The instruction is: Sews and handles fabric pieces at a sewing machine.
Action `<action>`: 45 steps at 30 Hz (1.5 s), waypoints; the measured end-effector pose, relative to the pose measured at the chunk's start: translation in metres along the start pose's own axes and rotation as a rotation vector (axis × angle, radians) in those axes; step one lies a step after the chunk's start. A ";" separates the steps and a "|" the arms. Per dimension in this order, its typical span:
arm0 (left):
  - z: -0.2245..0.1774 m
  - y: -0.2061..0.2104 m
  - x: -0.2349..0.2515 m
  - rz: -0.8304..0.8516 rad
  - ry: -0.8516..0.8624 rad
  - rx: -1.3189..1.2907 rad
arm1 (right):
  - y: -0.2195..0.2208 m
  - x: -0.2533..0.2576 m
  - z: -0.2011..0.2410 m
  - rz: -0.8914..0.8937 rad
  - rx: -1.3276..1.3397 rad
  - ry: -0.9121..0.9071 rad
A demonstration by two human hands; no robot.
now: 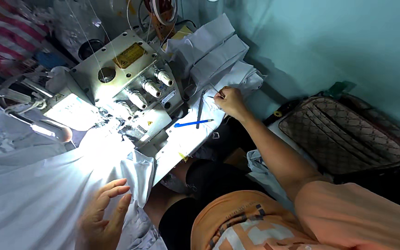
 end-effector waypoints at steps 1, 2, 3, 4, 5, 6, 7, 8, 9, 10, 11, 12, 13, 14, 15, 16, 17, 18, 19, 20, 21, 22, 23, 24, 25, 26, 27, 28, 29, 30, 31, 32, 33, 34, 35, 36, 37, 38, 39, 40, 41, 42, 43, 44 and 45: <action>-0.003 0.002 -0.002 0.024 0.013 -0.021 | -0.011 0.003 -0.003 -0.056 0.042 0.009; -0.009 0.004 -0.004 0.049 0.024 -0.044 | -0.028 0.006 -0.001 -0.146 0.070 -0.041; -0.017 0.006 -0.006 0.073 0.033 -0.077 | -0.047 0.009 0.008 -0.228 0.085 -0.143; -0.026 0.008 -0.007 0.086 0.041 -0.121 | -0.062 0.010 0.021 -0.276 0.118 -0.259; -0.037 0.013 -0.008 0.090 0.054 -0.166 | -0.073 0.008 0.040 -0.274 0.171 -0.373; -0.049 0.020 -0.006 0.085 0.072 -0.210 | -0.079 0.002 0.064 -0.215 0.222 -0.475; -0.060 0.030 -0.003 0.082 0.095 -0.251 | -0.080 -0.007 0.091 -0.113 0.261 -0.563; -0.069 0.041 0.002 0.082 0.126 -0.281 | -0.074 -0.020 0.118 0.011 0.295 -0.633; -0.076 0.053 0.007 0.076 0.153 -0.284 | -0.064 -0.035 0.143 0.138 0.340 -0.693; -0.079 0.063 0.013 0.065 0.174 -0.260 | -0.051 -0.052 0.164 0.258 0.401 -0.747; -0.079 0.073 0.019 0.064 0.193 -0.233 | -0.036 -0.069 0.182 0.361 0.459 -0.783; -0.077 0.081 0.024 0.083 0.212 -0.222 | -0.021 -0.085 0.195 0.441 0.500 -0.806; -0.074 0.088 0.026 0.124 0.218 -0.242 | -0.006 -0.098 0.204 0.508 0.533 -0.814; -0.070 0.092 0.026 0.179 0.215 -0.295 | 0.008 -0.108 0.210 0.560 0.559 -0.814; -0.066 0.095 0.023 0.244 0.205 -0.371 | 0.021 -0.116 0.214 0.599 0.593 -0.800; -0.061 0.096 0.019 0.302 0.180 -0.449 | 0.032 -0.121 0.217 0.622 0.621 -0.774; -0.055 0.094 0.013 0.333 0.147 -0.519 | 0.042 -0.123 0.219 0.616 0.645 -0.741; -0.047 0.088 0.007 0.321 0.108 -0.568 | 0.050 -0.123 0.220 0.585 0.663 -0.698; -0.038 0.080 0.002 0.257 0.064 -0.604 | 0.056 -0.123 0.221 0.536 0.686 -0.647; -0.029 0.068 -0.003 0.148 0.010 -0.638 | 0.060 -0.123 0.221 0.487 0.710 -0.601; -0.021 0.056 -0.008 0.018 -0.049 -0.674 | 0.064 -0.124 0.223 0.439 0.745 -0.567; -0.014 0.046 -0.013 -0.109 -0.096 -0.721 | 0.067 -0.126 0.225 0.401 0.801 -0.545; -0.008 0.039 -0.017 -0.215 -0.120 -0.790 | 0.071 -0.131 0.228 0.399 0.860 -0.541; -0.005 0.036 -0.020 -0.295 -0.118 -0.854 | 0.076 -0.138 0.233 0.430 0.897 -0.569; -0.004 0.036 -0.023 -0.342 -0.094 -0.906 | 0.083 -0.148 0.239 0.466 0.902 -0.616; -0.005 0.037 -0.024 -0.357 -0.057 -0.935 | 0.089 -0.155 0.245 0.475 0.877 -0.673; -0.008 0.039 -0.022 -0.346 -0.022 -0.959 | 0.092 -0.160 0.250 0.452 0.841 -0.732; -0.009 0.040 -0.020 -0.333 -0.007 -0.982 | 0.093 -0.163 0.255 0.430 0.809 -0.780; -0.008 0.041 -0.018 -0.329 -0.020 -1.002 | 0.094 -0.163 0.260 0.414 0.774 -0.820; -0.005 0.040 -0.017 -0.332 -0.050 -1.005 | 0.096 -0.162 0.262 0.415 0.748 -0.840; 0.000 0.036 -0.016 -0.342 -0.077 -0.961 | 0.098 -0.160 0.262 0.437 0.729 -0.840; 0.002 0.026 -0.016 -0.354 -0.084 -0.843 | 0.100 -0.157 0.261 0.466 0.725 -0.833; 0.002 0.012 -0.017 -0.379 -0.071 -0.634 | 0.101 -0.151 0.258 0.501 0.730 -0.818; -0.002 -0.003 -0.019 -0.402 -0.047 -0.356 | 0.100 -0.144 0.253 0.539 0.738 -0.795; -0.006 -0.014 -0.020 -0.397 -0.028 -0.105 | 0.099 -0.135 0.247 0.584 0.745 -0.759; -0.010 -0.019 -0.019 -0.353 -0.008 0.072 | 0.100 -0.126 0.240 0.641 0.774 -0.696; -0.013 -0.020 -0.017 -0.280 0.024 0.144 | 0.104 -0.118 0.234 0.713 0.850 -0.592; -0.017 -0.018 -0.015 -0.186 0.080 0.097 | 0.109 -0.115 0.231 0.805 0.961 -0.462; -0.020 -0.012 -0.013 -0.068 0.145 -0.059 | 0.113 -0.115 0.232 0.891 1.079 -0.346; -0.023 -0.004 -0.011 0.076 0.204 -0.275 | 0.113 -0.115 0.236 0.954 1.185 -0.280; -0.029 0.010 -0.009 0.249 0.243 -0.482 | 0.109 -0.116 0.244 0.997 1.286 -0.262; -0.040 0.026 -0.012 0.434 0.273 -0.663 | 0.103 -0.118 0.255 1.021 1.375 -0.278; -0.055 0.044 -0.020 0.626 0.290 -0.825 | 0.094 -0.120 0.266 1.035 1.427 -0.333; -0.069 0.062 -0.031 0.811 0.296 -0.953 | 0.084 -0.124 0.276 1.046 1.437 -0.407; -0.082 0.074 -0.043 0.967 0.282 -1.071 | 0.074 -0.130 0.283 1.059 1.394 -0.491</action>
Point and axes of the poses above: each hand's wrist, its own x-axis towards the middle knuckle, its own y-axis out of the palm, z = x × y, the point moved 10 cm from there along x, towards the middle knuckle, and after that the axes turned 11 degrees about -y, right-handed, at the moved point
